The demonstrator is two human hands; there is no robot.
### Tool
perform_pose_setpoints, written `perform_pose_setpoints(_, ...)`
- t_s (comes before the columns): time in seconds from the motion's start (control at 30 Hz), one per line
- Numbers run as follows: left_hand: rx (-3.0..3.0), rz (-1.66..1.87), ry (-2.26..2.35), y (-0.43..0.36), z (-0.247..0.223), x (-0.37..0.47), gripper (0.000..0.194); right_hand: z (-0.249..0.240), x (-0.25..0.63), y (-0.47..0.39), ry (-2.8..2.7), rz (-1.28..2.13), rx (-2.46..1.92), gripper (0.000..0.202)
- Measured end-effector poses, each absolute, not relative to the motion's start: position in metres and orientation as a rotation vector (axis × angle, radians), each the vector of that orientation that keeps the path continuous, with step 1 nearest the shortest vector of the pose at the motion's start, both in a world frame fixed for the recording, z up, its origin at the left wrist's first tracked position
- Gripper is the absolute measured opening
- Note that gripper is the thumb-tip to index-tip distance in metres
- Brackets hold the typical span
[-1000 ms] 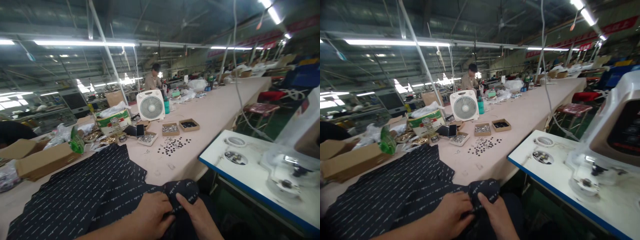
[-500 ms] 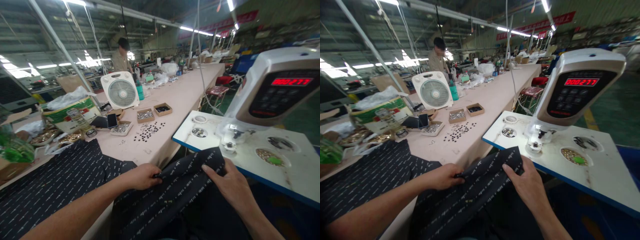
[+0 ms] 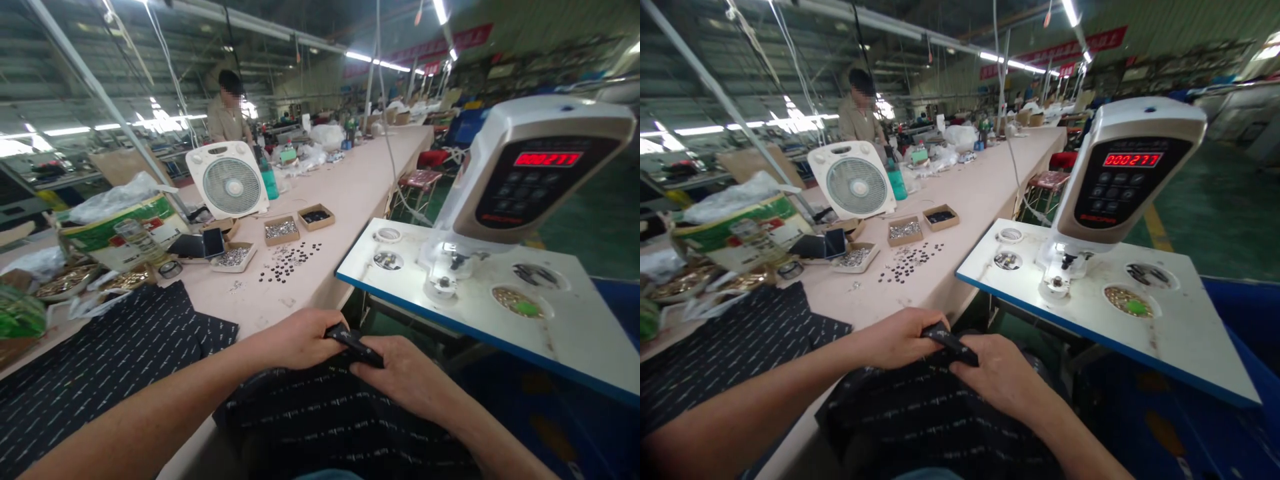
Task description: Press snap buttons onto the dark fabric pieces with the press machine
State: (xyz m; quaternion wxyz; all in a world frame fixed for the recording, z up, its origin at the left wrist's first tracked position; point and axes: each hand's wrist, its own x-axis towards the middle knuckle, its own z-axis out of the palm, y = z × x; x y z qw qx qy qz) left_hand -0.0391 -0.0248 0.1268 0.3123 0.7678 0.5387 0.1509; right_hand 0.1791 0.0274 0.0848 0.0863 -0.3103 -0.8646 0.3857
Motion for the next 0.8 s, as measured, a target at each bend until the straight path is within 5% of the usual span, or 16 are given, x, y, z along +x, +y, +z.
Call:
perform_pose_setpoints(0.13,1.906,0.183,1.364,-0.02,0.128,-0.04,0.032,0.091,0.183,0.03,-2.494,1.278,-0.847,0.021)
perform_pose_setpoints(0.27,1.813,-0.015,1.296,-0.012,0.124,-0.043,0.017,0.095,0.184,0.034,-2.442,1.435,-0.855,0.014)
perform_pose_setpoints(0.8,1.718,0.179,1.017,-0.005,0.088,-0.051,0.015,0.085,0.181,0.04,-2.445,1.517,-0.969,0.017)
